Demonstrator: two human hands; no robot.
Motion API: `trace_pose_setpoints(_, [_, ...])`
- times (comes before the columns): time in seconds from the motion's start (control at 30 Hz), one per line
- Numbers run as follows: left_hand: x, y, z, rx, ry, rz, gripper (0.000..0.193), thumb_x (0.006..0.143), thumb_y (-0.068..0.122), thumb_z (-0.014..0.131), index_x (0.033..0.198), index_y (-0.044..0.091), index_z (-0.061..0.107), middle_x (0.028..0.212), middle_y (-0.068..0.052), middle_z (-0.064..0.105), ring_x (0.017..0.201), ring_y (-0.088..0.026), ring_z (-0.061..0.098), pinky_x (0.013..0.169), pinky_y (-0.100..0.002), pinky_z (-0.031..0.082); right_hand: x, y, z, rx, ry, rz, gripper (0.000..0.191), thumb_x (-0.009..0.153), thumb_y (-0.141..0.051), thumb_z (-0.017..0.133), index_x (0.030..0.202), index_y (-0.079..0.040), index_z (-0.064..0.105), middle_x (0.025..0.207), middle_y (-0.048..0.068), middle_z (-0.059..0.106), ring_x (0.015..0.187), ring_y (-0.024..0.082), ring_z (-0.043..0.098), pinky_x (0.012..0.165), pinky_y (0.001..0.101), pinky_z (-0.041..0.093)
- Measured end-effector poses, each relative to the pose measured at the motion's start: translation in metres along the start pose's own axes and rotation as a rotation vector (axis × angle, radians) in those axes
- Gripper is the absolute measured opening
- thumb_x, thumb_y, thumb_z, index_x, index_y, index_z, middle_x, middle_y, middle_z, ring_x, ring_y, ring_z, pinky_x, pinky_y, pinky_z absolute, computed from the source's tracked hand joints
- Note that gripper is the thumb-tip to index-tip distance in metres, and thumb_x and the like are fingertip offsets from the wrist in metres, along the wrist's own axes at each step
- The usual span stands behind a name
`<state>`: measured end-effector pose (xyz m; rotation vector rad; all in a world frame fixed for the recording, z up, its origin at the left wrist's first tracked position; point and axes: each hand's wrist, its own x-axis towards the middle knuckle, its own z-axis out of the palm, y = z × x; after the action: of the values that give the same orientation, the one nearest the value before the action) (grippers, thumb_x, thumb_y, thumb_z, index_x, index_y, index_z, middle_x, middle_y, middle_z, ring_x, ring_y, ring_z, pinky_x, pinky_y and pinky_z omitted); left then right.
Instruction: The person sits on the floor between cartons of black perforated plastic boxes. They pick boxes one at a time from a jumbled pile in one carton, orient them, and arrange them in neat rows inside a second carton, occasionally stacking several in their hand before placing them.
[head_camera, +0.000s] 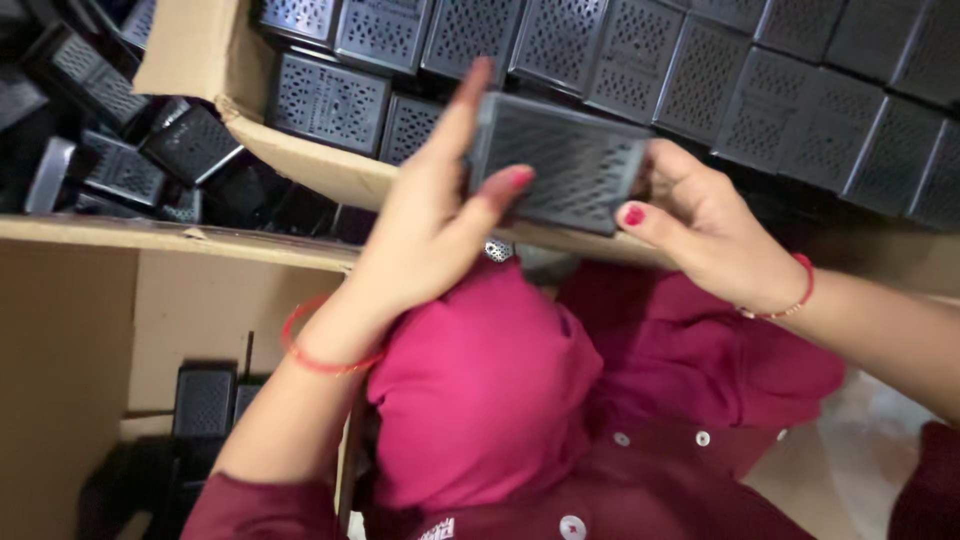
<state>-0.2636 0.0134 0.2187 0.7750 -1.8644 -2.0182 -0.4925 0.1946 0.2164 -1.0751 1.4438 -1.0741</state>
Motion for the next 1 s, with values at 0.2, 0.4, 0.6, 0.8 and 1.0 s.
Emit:
trace_pose_setpoints(0.2, [0.01,-0.003,0.004,0.71,0.165,0.459,0.068,0.103,0.031,0.067,0.155,-0.002,0.039,0.154,-0.026,0.051,0.139,-0.041,0.053,0.113,-0.046,0.048,0.021,0.02,-0.009,0.214,0.253,0.436,0.034,0.099,-0.018,0.065,0.126,0.004,0.06,0.108,0.003,0.073,0.089,0.014,0.07,0.067,0.0281,0.054])
trace_pose_setpoints(0.4, [0.003,-0.041,-0.02,1.348,0.039,0.187,0.061,0.097,0.054,0.057,0.138,0.009,0.059,0.151,-0.014,0.052,0.138,-0.037,0.047,0.111,-0.077,0.016,0.031,0.042,-0.014,-0.064,0.141,0.643,0.055,0.094,-0.024,0.062,0.143,0.001,0.054,0.108,-0.005,0.076,0.094,0.005,0.073,0.068,0.0197,0.049])
trace_pose_setpoints(0.6, [0.011,-0.059,-0.027,1.325,0.079,0.332,0.068,0.096,0.056,0.055,0.142,0.005,0.058,0.152,-0.017,0.05,0.138,-0.038,0.047,0.111,-0.076,0.014,0.051,0.049,-0.004,-0.056,0.042,0.588,0.097,0.096,-0.016,0.064,0.158,0.009,-0.007,0.087,0.006,0.066,0.078,0.009,0.057,0.071,0.0227,0.049])
trace_pose_setpoints(0.8, [-0.007,-0.051,-0.029,1.288,0.11,0.371,0.063,0.09,0.049,0.064,0.141,0.013,0.058,0.152,-0.014,0.048,0.142,-0.037,0.041,0.11,-0.078,0.011,0.046,0.051,-0.003,-0.135,0.109,0.434,0.094,0.088,-0.008,0.068,0.158,0.007,0.007,0.1,0.01,0.073,0.09,0.011,0.071,0.078,0.0235,0.056])
trace_pose_setpoints(1.0, [-0.084,-0.023,-0.042,1.182,0.174,0.375,0.066,0.084,0.031,0.066,0.146,0.011,0.056,0.155,-0.018,0.047,0.141,-0.039,0.042,0.113,-0.07,0.021,0.053,0.067,-0.006,-0.2,0.343,0.424,0.071,0.092,-0.019,0.075,0.149,0.011,0.043,0.109,0.019,0.071,0.082,0.017,0.071,0.07,0.0283,0.058])
